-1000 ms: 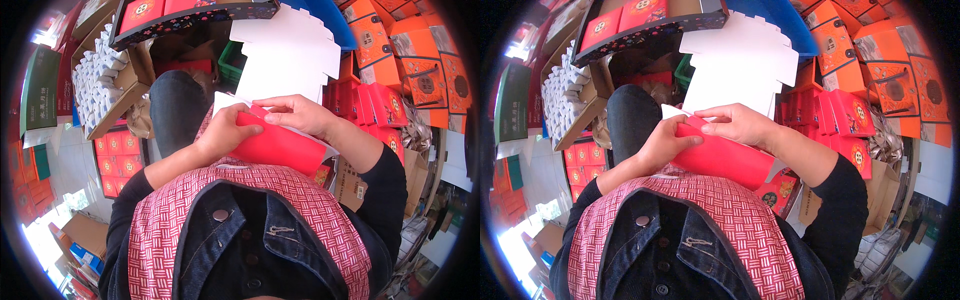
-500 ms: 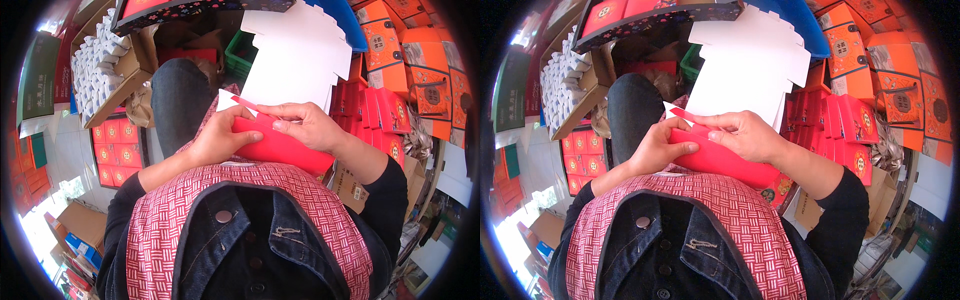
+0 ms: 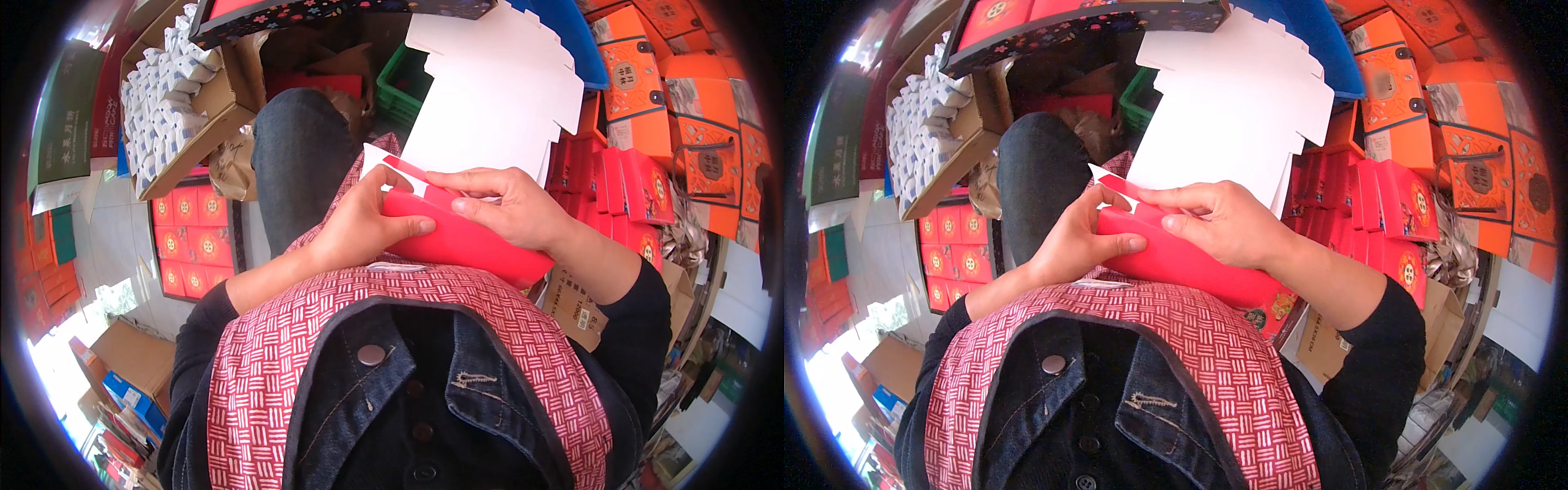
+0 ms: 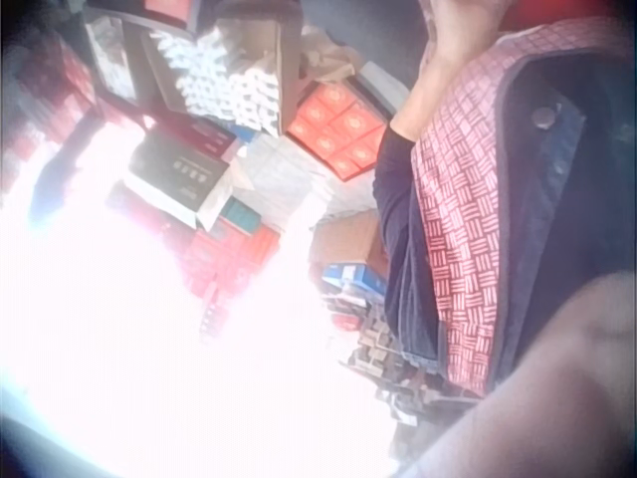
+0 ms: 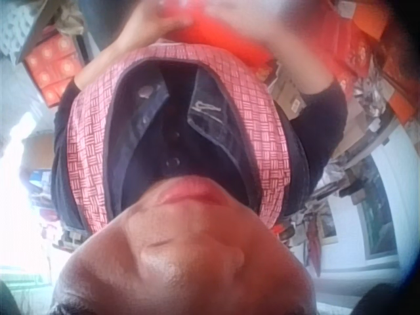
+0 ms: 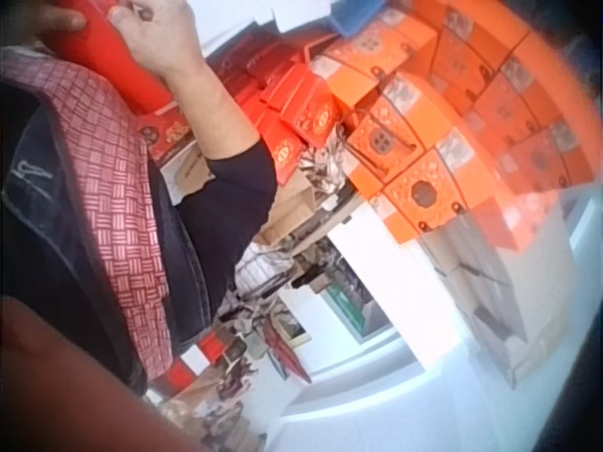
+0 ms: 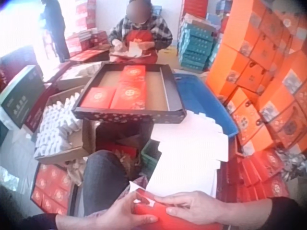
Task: The person folds red paper sheets into small boxes and places them into a larger black box. The person repeatedly picks up flat red sheets, folds them into box shapes, and stacks the finished boxes inside a black container.
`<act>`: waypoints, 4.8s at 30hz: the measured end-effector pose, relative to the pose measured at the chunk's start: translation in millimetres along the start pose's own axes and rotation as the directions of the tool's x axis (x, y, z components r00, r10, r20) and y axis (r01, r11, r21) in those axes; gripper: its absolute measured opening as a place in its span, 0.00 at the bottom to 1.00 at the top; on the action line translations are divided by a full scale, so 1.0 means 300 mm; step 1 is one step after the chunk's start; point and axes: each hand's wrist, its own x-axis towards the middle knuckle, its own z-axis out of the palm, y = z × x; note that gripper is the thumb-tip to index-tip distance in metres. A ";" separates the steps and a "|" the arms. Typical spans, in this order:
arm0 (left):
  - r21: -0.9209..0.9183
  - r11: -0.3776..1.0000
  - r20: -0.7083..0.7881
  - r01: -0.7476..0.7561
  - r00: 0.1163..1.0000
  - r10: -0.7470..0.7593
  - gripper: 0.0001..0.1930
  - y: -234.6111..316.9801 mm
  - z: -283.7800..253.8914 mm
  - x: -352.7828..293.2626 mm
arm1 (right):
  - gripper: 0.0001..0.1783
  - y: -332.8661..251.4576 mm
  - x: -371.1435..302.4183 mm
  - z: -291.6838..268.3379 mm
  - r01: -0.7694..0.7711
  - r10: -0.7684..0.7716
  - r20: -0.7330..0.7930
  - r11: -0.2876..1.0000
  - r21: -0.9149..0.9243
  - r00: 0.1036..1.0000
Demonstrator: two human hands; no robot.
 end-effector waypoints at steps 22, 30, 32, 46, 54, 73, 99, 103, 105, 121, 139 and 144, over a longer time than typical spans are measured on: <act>-0.229 0.972 0.058 0.049 0.998 -0.036 0.16 -0.026 -0.008 -0.005 | 0.20 -0.027 0.001 0.010 0.036 -0.038 -0.012 0.995 -0.095 0.999; -0.135 0.986 0.024 0.102 0.995 -0.100 0.12 -0.004 -0.006 -0.009 | 0.19 0.012 -0.002 0.027 0.119 -0.133 -0.095 0.983 -0.139 0.987; -0.124 0.988 0.025 0.094 0.995 -0.091 0.11 -0.007 -0.005 -0.009 | 0.19 0.021 -0.003 0.029 0.135 -0.152 -0.098 0.978 -0.162 0.984; -0.135 0.987 0.043 0.086 0.996 -0.081 0.16 -0.019 -0.010 -0.008 | 0.19 0.003 0.053 0.002 0.056 -0.068 -0.081 0.988 -0.144 0.994; -0.100 0.992 0.037 0.072 0.997 -0.069 0.16 -0.023 -0.013 -0.007 | 0.18 0.008 0.046 0.011 0.080 -0.094 -0.077 0.983 -0.167 0.993; -0.199 0.977 -0.009 0.070 0.997 -0.073 0.14 -0.040 -0.020 -0.012 | 0.16 0.010 0.035 0.034 0.154 -0.173 -0.094 0.971 -0.184 0.980; -0.367 0.930 -0.080 -0.028 0.997 -0.002 0.09 -0.044 -0.021 -0.024 | 0.17 0.003 -0.003 0.056 0.257 -0.287 -0.045 0.908 -0.332 0.957; -0.310 0.949 -0.066 -0.064 0.997 0.046 0.10 -0.050 -0.022 -0.023 | 0.16 0.005 0.022 0.015 0.169 -0.168 0.013 0.985 -0.040 0.986; -0.274 0.961 -0.063 -0.044 0.998 0.028 0.10 -0.039 -0.024 -0.022 | 0.16 0.012 0.031 0.011 0.119 -0.120 0.017 0.992 0.049 0.993; -0.371 0.928 -0.070 -0.020 0.998 -0.007 0.12 -0.053 -0.015 -0.020 | 0.16 0.012 0.019 0.048 0.225 -0.234 -0.067 0.967 -0.120 0.970; -0.345 0.932 -0.088 -0.110 0.993 0.084 0.11 -0.063 -0.002 -0.024 | 0.16 0.011 0.016 0.033 0.297 -0.296 0.038 0.954 -0.031 0.954; -0.289 0.952 -0.085 -0.101 0.993 0.080 0.11 -0.050 -0.006 -0.020 | 0.16 -0.006 -0.011 -0.003 0.236 -0.236 -0.046 0.972 0.009 0.971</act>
